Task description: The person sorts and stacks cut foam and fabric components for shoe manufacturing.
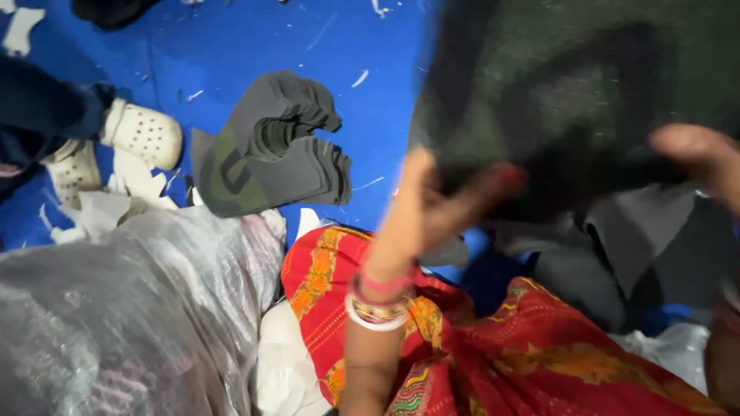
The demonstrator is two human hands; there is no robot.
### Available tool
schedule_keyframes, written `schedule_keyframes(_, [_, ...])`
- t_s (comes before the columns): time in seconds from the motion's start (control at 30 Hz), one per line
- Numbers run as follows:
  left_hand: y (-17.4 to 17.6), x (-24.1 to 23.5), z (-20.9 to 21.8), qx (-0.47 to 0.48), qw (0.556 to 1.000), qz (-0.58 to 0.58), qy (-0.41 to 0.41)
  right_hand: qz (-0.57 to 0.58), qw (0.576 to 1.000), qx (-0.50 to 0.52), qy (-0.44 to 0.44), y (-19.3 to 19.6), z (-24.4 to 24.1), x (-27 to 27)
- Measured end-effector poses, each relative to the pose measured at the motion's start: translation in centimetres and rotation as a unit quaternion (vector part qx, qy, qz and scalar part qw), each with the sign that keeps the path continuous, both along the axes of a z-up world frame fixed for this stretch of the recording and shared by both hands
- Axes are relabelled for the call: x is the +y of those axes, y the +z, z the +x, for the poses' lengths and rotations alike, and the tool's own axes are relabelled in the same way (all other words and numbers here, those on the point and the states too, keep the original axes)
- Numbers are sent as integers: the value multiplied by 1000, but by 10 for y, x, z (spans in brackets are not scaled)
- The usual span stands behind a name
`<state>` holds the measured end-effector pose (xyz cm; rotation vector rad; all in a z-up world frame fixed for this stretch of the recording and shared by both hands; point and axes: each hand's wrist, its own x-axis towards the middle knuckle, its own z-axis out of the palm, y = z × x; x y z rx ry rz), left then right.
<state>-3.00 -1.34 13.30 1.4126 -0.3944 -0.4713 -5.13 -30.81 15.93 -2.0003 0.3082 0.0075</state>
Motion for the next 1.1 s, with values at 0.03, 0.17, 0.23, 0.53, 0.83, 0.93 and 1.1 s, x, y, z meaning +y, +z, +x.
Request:
schedule_keyframes(0.03, [-16, 7, 16, -1, 1000, -2, -9, 4, 1000, 6, -11, -18, 8, 4])
schedule_keyframes(0.17, [-139, 45, 59, 106, 985, -49, 129, -14, 999, -13, 30, -124, 33, 34])
schedule_keyframes(0.23, [-171, 58, 56, 234, 962, -53, 131, -42, 993, -51, 94, -162, 38, 40])
schedule_keyframes(0.53, [-35, 71, -11, -7, 999, 52, -3, 73, 992, -95, 33, -155, 17, 52])
schedule_keyframes(0.83, [-88, 64, -9, 82, 992, 64, 77, -85, 977, -194, 13, -147, 8, 69])
schedule_keyframes(0.93, [-102, 53, -8, 72, 958, 258, 103, -291, 928, -234, 5, -130, 9, 75])
schedule_keyframes(1.1, [-91, 62, -16, 77, 883, 450, 107, -285, 952, -14, -113, -197, -42, -9])
